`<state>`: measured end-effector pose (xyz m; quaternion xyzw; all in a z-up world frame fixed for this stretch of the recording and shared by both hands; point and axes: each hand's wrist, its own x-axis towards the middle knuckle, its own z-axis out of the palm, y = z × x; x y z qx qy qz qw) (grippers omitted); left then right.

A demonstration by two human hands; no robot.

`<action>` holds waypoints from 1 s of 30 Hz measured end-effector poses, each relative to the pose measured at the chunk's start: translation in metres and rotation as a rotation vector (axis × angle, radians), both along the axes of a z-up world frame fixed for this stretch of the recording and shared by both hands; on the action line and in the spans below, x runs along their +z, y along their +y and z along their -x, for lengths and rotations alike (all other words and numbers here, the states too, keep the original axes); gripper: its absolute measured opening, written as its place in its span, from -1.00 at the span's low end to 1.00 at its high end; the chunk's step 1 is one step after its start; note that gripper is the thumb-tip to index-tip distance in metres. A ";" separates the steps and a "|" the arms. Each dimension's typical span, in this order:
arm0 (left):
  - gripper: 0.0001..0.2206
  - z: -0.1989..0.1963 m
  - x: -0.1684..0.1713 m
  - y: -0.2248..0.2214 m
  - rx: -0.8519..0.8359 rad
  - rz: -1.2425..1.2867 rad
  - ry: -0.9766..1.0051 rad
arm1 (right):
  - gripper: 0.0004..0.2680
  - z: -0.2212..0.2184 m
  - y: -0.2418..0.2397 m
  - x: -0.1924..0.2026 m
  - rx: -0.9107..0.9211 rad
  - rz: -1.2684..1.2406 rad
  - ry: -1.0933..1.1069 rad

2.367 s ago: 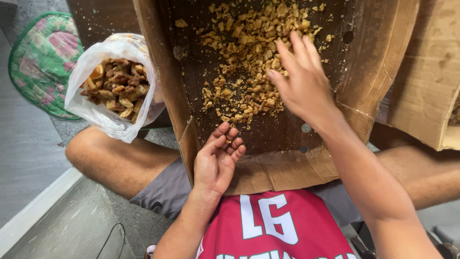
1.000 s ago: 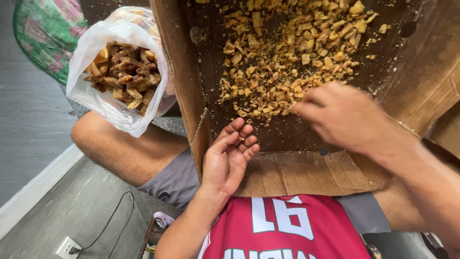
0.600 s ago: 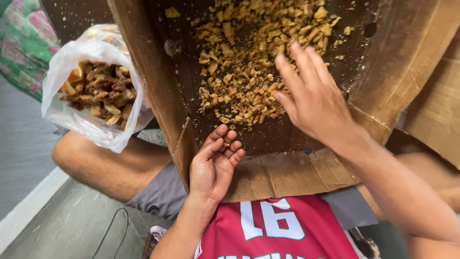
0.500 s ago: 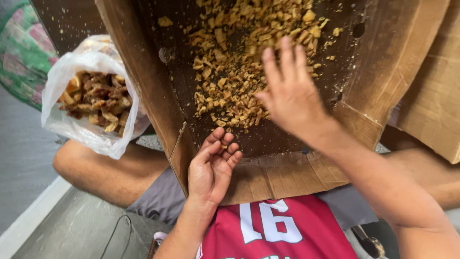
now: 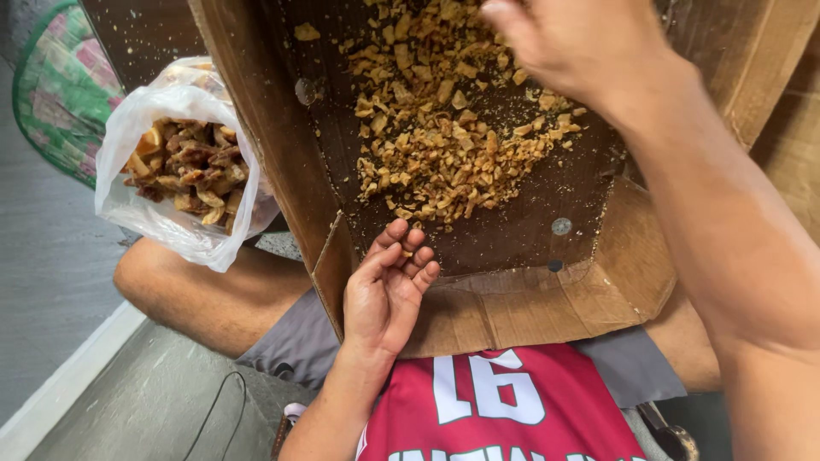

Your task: The person sits cross-legged on the floor and sorts broken nut pieces from a cardboard box by hand, picking up pieces and placing them into a plastic bag. The person occasionally transfers sorted pieces between boxes.

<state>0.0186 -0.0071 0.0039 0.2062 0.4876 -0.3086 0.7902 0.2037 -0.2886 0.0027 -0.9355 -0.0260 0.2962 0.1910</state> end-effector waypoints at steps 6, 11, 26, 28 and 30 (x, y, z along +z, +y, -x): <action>-0.75 -0.004 0.001 0.000 0.017 -0.010 0.008 | -0.67 0.048 0.030 -0.025 0.272 -0.039 -0.590; -0.77 -0.003 -0.001 -0.001 -0.007 0.011 0.012 | -0.60 0.111 0.046 -0.011 0.301 -0.061 -0.394; -0.76 0.000 0.001 0.001 0.007 0.006 0.014 | -0.71 0.041 -0.044 -0.002 -0.074 0.107 -0.230; -0.76 -0.002 0.003 0.001 0.008 0.010 0.008 | -0.68 0.036 -0.044 -0.016 -0.102 0.102 -0.214; -0.75 -0.003 0.003 0.000 0.011 0.014 0.001 | -0.70 0.038 -0.043 -0.025 -0.117 0.044 -0.210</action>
